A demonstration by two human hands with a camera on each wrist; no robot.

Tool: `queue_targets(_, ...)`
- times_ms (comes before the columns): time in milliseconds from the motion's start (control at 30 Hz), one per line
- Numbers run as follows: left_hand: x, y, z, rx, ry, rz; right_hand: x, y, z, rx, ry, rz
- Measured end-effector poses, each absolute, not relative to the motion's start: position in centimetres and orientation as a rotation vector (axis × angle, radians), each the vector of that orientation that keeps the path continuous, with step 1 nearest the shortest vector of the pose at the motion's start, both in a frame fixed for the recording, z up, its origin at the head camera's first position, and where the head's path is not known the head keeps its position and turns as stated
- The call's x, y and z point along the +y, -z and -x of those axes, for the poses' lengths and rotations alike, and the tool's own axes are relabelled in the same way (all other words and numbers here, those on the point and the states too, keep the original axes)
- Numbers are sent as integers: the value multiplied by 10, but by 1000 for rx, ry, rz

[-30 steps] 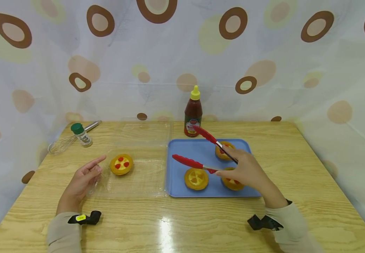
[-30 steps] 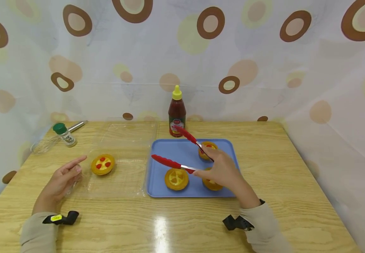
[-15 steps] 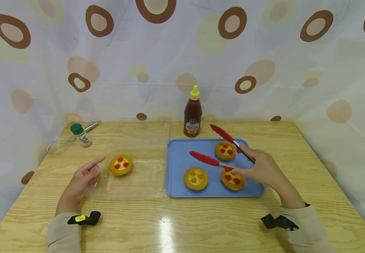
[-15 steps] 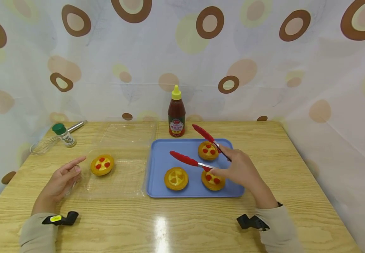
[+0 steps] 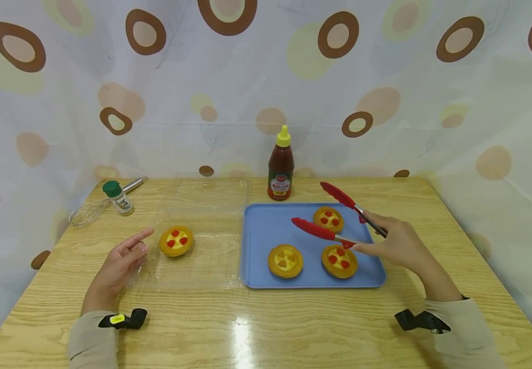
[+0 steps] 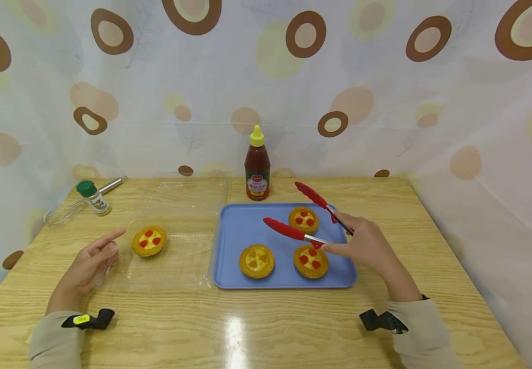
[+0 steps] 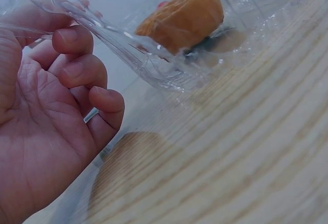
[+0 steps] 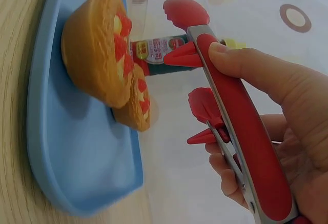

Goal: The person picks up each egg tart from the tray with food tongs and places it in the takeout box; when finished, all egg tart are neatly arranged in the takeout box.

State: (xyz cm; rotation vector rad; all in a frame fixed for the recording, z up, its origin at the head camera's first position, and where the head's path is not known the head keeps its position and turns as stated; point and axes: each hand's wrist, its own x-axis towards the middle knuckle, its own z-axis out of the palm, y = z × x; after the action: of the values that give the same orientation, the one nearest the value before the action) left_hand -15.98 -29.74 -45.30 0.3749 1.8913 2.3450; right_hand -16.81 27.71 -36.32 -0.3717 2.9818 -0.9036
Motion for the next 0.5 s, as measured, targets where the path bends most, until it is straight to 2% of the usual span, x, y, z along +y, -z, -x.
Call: queue_targets(500, -297, 452, 160, 1864, -2362, -360, 308, 368, 174, 2958, 841, 374)
